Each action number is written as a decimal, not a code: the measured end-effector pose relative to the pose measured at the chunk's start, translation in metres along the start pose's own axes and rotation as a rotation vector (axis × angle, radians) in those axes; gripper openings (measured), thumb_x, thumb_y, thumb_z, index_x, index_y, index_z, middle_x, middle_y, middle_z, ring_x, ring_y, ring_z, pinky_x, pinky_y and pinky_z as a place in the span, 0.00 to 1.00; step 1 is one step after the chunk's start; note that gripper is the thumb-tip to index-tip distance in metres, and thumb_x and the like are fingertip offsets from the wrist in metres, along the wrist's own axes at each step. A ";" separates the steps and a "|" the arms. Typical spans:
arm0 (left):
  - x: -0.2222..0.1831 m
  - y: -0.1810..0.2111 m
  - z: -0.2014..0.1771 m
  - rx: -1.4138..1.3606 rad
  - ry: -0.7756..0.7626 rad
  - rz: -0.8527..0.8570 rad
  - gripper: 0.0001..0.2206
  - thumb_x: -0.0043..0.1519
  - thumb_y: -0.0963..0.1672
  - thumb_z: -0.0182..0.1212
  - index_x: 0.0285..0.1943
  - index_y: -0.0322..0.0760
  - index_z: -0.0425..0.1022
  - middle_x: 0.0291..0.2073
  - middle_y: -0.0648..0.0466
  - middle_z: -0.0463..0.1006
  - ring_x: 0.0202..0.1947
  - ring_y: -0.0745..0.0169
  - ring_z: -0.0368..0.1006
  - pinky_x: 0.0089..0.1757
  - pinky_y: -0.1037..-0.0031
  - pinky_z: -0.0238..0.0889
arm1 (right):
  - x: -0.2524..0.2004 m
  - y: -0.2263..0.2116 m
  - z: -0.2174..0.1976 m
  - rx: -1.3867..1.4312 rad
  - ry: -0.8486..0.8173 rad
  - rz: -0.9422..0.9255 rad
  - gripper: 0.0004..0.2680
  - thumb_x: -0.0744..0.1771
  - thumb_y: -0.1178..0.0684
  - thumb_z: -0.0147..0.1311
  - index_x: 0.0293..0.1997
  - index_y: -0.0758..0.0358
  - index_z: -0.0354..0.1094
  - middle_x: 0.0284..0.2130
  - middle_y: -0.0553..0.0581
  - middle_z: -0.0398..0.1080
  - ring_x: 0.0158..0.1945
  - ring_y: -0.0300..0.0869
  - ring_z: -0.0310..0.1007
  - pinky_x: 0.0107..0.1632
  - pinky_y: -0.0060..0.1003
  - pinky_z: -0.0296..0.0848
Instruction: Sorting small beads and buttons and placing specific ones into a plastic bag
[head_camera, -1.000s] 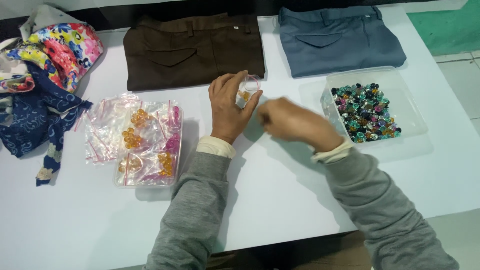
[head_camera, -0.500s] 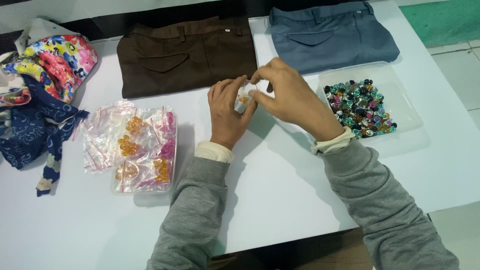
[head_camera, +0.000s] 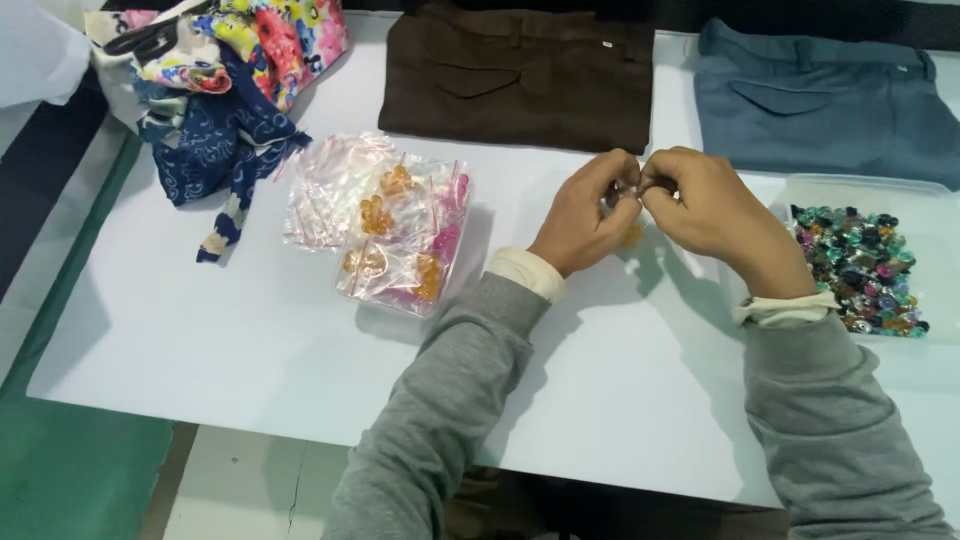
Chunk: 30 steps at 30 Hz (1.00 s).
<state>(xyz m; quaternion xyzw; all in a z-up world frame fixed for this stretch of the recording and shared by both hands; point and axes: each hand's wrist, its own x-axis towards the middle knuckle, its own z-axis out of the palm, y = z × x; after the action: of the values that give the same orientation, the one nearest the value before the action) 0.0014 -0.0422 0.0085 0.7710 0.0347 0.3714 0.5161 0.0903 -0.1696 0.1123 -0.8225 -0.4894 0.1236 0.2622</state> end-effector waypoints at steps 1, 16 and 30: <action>0.001 -0.003 -0.003 0.001 0.000 0.001 0.08 0.57 0.45 0.55 0.45 0.50 0.71 0.32 0.57 0.73 0.34 0.53 0.74 0.44 0.62 0.69 | 0.005 0.009 0.006 0.000 0.001 -0.001 0.06 0.65 0.58 0.48 0.36 0.66 0.73 0.28 0.66 0.73 0.36 0.59 0.76 0.39 0.52 0.72; 0.002 -0.028 -0.015 0.501 -0.182 -0.174 0.09 0.57 0.48 0.60 0.41 0.47 0.68 0.31 0.54 0.79 0.44 0.48 0.76 0.57 0.50 0.58 | -0.002 0.040 0.053 0.018 0.060 0.044 0.19 0.66 0.58 0.52 0.65 0.65 0.65 0.35 0.68 0.75 0.40 0.61 0.76 0.43 0.57 0.73; -0.015 0.040 -0.022 0.563 0.426 0.249 0.04 0.61 0.46 0.60 0.36 0.46 0.72 0.28 0.58 0.76 0.43 0.56 0.75 0.52 0.60 0.61 | -0.034 0.029 0.070 1.087 0.193 0.220 0.07 0.70 0.50 0.58 0.47 0.62 0.69 0.32 0.53 0.69 0.34 0.36 0.70 0.32 0.25 0.68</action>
<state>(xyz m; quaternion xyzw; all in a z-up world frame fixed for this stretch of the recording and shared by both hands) -0.0358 -0.0506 0.0378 0.7866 0.1480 0.5592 0.2161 0.0631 -0.1884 0.0366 -0.6229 -0.2407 0.3089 0.6773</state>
